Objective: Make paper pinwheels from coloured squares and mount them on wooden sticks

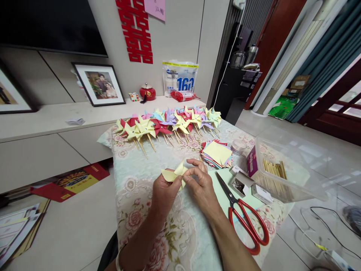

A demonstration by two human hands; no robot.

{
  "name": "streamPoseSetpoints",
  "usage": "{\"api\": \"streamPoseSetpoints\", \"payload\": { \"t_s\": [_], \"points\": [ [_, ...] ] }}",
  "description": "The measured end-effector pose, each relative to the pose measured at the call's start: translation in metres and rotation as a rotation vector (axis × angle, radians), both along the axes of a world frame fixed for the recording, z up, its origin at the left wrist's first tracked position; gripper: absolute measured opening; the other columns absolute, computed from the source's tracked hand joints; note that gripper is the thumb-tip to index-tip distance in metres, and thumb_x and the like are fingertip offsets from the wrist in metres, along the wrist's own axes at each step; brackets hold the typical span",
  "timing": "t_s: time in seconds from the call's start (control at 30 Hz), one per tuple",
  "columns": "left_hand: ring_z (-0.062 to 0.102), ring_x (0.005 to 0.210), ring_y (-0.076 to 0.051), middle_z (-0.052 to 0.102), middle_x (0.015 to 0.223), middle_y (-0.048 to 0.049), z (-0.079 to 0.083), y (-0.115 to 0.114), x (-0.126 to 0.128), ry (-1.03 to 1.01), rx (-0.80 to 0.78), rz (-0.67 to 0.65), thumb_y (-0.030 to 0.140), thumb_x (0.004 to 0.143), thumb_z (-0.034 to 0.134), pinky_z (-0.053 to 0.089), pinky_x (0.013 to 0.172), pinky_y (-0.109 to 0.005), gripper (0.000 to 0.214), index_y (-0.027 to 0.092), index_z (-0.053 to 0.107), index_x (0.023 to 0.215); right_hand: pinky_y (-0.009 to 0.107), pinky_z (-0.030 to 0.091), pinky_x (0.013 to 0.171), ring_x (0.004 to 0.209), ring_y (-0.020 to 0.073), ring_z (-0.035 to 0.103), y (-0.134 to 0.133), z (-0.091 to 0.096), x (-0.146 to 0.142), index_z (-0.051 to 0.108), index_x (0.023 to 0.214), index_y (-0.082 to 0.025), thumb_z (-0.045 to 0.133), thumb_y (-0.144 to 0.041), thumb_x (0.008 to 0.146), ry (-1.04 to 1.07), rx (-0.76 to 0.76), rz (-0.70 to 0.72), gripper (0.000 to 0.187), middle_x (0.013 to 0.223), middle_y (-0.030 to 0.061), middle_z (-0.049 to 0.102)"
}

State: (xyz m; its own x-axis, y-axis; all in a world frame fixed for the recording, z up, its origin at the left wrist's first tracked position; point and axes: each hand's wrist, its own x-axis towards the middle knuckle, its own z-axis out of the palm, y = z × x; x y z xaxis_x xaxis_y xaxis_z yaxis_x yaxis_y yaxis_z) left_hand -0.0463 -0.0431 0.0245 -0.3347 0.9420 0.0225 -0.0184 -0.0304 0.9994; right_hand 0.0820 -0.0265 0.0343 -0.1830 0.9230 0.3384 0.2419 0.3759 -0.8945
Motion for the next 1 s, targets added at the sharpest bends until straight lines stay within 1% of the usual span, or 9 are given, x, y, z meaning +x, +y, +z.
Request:
{"api": "streamPoseSetpoints", "payload": {
  "t_s": [0.23, 0.53, 0.63, 0.7, 0.73, 0.8, 0.87, 0.93, 1.0],
  "points": [
    [0.048, 0.057, -0.014, 0.057, 0.058, 0.0024, -0.0051, -0.0003, -0.0001, 0.024, -0.017, -0.009, 0.030, 0.067, 0.063, 0.039, 0.055, -0.024, 0.012, 0.019, 0.057, 0.067, 0.045, 0.031, 0.104, 0.119, 0.0291, 0.052, 0.0003, 0.0002, -0.0001, 0.067, 0.074, -0.021, 0.064, -0.030, 0.086, 0.023, -0.030, -0.007, 0.015, 0.123, 0.0104, 0.058],
    [0.047, 0.056, -0.013, 0.055, 0.057, 0.0036, -0.0004, -0.0003, -0.0007, 0.042, -0.035, -0.006, 0.029, 0.067, 0.062, 0.038, 0.054, -0.024, 0.012, 0.019, 0.057, 0.066, 0.041, 0.033, 0.104, 0.119, 0.0265, 0.053, -0.0006, -0.0018, -0.0011, 0.067, 0.075, -0.022, 0.065, -0.029, 0.087, 0.035, -0.054, -0.003, 0.014, 0.118, 0.0082, 0.060],
    [0.045, 0.054, -0.012, 0.054, 0.056, 0.0042, 0.0010, -0.0004, -0.0011, 0.017, -0.037, -0.014, 0.029, 0.067, 0.063, 0.038, 0.052, -0.023, 0.013, 0.019, 0.057, 0.065, 0.040, 0.037, 0.099, 0.113, 0.0256, 0.057, -0.0003, -0.0031, -0.0018, 0.067, 0.076, -0.022, 0.069, -0.030, 0.084, 0.104, -0.084, 0.000, 0.011, 0.114, 0.0071, 0.063],
    [0.047, 0.055, -0.012, 0.055, 0.057, 0.0038, 0.0014, -0.0003, -0.0011, -0.035, -0.037, -0.033, 0.030, 0.066, 0.064, 0.039, 0.053, -0.023, 0.013, 0.018, 0.059, 0.067, 0.038, 0.042, 0.092, 0.106, 0.0249, 0.060, -0.0002, -0.0036, -0.0030, 0.068, 0.084, -0.023, 0.073, -0.032, 0.081, 0.197, -0.154, 0.001, 0.010, 0.111, 0.0063, 0.066],
    [0.048, 0.055, -0.012, 0.056, 0.057, 0.0035, 0.0015, -0.0002, -0.0009, -0.064, -0.036, -0.047, 0.030, 0.066, 0.064, 0.040, 0.053, -0.023, 0.013, 0.017, 0.060, 0.067, 0.038, 0.045, 0.089, 0.103, 0.0247, 0.061, -0.0001, -0.0036, -0.0037, 0.069, 0.091, -0.024, 0.075, -0.032, 0.079, 0.251, -0.196, 0.002, 0.016, 0.109, 0.0060, 0.068],
    [0.049, 0.055, -0.012, 0.058, 0.058, 0.0030, 0.0019, -0.0002, -0.0004, -0.109, -0.034, -0.077, 0.029, 0.066, 0.064, 0.041, 0.053, -0.023, 0.013, 0.017, 0.061, 0.068, 0.036, 0.048, 0.081, 0.096, 0.0238, 0.064, -0.0001, -0.0030, -0.0052, 0.067, 0.110, -0.025, 0.080, -0.034, 0.074, 0.354, -0.280, 0.012, 0.039, 0.104, 0.0053, 0.070],
    [0.049, 0.055, -0.012, 0.059, 0.058, 0.0029, 0.0023, -0.0005, 0.0001, -0.138, -0.035, -0.107, 0.028, 0.065, 0.064, 0.041, 0.053, -0.022, 0.013, 0.016, 0.061, 0.068, 0.033, 0.049, 0.074, 0.087, 0.0219, 0.066, -0.0003, -0.0016, -0.0066, 0.060, 0.126, -0.025, 0.082, -0.033, 0.071, 0.432, -0.346, 0.028, 0.060, 0.100, 0.0047, 0.071],
    [0.048, 0.055, -0.012, 0.058, 0.057, 0.0033, 0.0021, -0.0008, 0.0004, -0.162, -0.039, -0.120, 0.028, 0.065, 0.065, 0.041, 0.053, -0.022, 0.013, 0.016, 0.061, 0.067, 0.031, 0.049, 0.067, 0.077, 0.0193, 0.065, -0.0005, 0.0000, -0.0075, 0.054, 0.134, -0.024, 0.083, -0.032, 0.070, 0.475, -0.381, 0.037, 0.071, 0.093, 0.0032, 0.072],
    [0.047, 0.054, -0.011, 0.056, 0.056, 0.0038, 0.0009, -0.0006, 0.0005, -0.173, -0.049, -0.110, 0.028, 0.064, 0.065, 0.041, 0.053, -0.022, 0.013, 0.016, 0.059, 0.065, 0.029, 0.047, 0.062, 0.072, 0.0175, 0.064, -0.0005, 0.0011, -0.0080, 0.052, 0.136, -0.022, 0.084, -0.031, 0.069, 0.485, -0.381, 0.023, 0.075, 0.086, 0.0012, 0.071]
  ]
}}
